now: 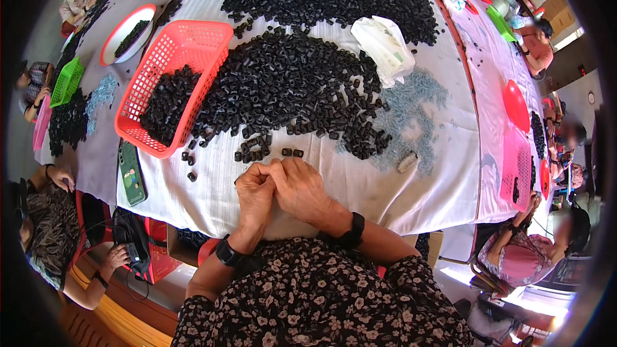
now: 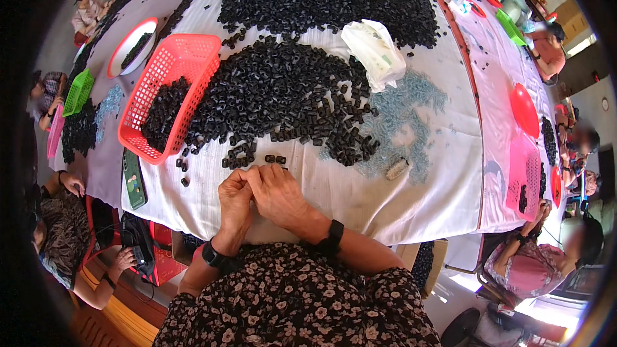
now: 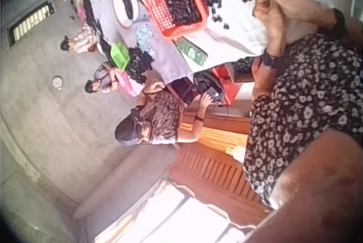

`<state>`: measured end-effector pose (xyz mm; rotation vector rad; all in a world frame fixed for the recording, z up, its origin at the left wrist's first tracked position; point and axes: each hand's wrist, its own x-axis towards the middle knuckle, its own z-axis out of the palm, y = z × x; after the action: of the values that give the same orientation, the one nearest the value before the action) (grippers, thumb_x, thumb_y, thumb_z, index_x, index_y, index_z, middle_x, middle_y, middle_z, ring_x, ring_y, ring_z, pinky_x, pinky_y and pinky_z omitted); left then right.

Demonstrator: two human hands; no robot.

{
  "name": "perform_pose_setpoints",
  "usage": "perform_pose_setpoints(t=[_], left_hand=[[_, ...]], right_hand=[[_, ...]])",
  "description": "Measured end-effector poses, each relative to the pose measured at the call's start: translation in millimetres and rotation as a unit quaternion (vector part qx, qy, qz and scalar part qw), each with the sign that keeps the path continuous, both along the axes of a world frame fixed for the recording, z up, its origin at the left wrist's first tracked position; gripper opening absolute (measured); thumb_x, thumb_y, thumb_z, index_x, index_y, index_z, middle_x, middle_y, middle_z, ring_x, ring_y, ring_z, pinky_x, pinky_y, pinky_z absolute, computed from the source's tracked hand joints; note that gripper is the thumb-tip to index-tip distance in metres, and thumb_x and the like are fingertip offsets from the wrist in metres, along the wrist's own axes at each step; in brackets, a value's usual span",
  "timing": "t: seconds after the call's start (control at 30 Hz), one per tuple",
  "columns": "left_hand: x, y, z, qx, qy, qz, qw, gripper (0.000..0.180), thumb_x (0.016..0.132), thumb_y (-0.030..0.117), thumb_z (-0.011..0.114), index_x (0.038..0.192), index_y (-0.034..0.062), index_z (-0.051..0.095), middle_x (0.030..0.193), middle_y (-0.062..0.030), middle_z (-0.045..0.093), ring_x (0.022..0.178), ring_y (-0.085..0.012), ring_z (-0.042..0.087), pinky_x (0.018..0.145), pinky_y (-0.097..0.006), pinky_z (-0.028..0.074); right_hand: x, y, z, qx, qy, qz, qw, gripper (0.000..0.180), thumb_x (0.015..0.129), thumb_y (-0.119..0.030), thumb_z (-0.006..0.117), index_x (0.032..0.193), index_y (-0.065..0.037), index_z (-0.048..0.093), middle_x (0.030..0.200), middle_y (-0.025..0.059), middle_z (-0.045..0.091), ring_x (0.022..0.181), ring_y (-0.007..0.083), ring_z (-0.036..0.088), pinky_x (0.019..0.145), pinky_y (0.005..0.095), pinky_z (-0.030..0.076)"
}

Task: The person picks up black plastic pieces and small metal pins from a table, inserts the pins into the pieces by hand, and sets the assembled units back down. This assembly process is repeated throughout the video as the person works through the components on the table.

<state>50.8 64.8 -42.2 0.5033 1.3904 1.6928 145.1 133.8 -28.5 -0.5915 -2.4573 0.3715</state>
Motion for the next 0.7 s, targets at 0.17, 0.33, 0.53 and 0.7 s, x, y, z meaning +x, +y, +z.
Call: perform_pose_setpoints(t=[0.17, 0.33, 0.53, 0.7], left_hand=[[5, -3, 10, -0.03, 0.037, 0.024, 0.999, 0.009, 0.085, -0.002, 0.053, 0.079, 0.0008, 0.058, 0.069, 0.0009, 0.058, 0.059, -0.0032, 0.048, 0.053, -0.018, 0.039], [1, -3, 2, -0.022, 0.004, 0.012, 1.0, 0.007, 0.083, -0.003, 0.054, 0.078, -0.0011, 0.059, 0.069, 0.0, 0.058, 0.059, -0.0032, 0.048, 0.052, -0.018, 0.039], [-8, -3, 1, -0.033, -0.089, -0.038, 0.995, 0.01, 0.078, -0.005, 0.052, 0.084, -0.0003, 0.059, 0.077, -0.0034, 0.061, 0.064, -0.0083, 0.056, 0.06, -0.02, 0.045], [-11, 0, 15, 0.003, -0.106, -0.087, 0.991, 0.012, 0.077, -0.008, 0.052, 0.086, -0.002, 0.059, 0.076, -0.0044, 0.062, 0.068, -0.0087, 0.058, 0.064, -0.02, 0.047]], right_hand=[[0, -2, 1, 0.001, 0.012, 0.01, 1.0, 0.022, 0.067, -0.009, 0.057, 0.087, -0.004, 0.05, 0.071, 0.0078, 0.051, 0.069, 0.0225, 0.053, 0.057, 0.033, 0.044], [-1, 5, -5, -0.017, 0.052, 0.033, 0.998, 0.024, 0.064, -0.011, 0.059, 0.086, -0.005, 0.051, 0.07, 0.007, 0.053, 0.066, 0.0229, 0.054, 0.053, 0.0335, 0.044], [-2, 7, -3, -0.029, 0.055, 0.049, 0.997, 0.026, 0.062, -0.005, 0.059, 0.086, -0.005, 0.05, 0.068, 0.0083, 0.053, 0.06, 0.0248, 0.053, 0.053, 0.0345, 0.045], [2, 4, -1, -0.053, 0.081, 0.049, 0.994, 0.028, 0.07, -0.012, 0.059, 0.094, -0.002, 0.049, 0.07, 0.0088, 0.058, 0.064, 0.0258, 0.058, 0.054, 0.0348, 0.047]])
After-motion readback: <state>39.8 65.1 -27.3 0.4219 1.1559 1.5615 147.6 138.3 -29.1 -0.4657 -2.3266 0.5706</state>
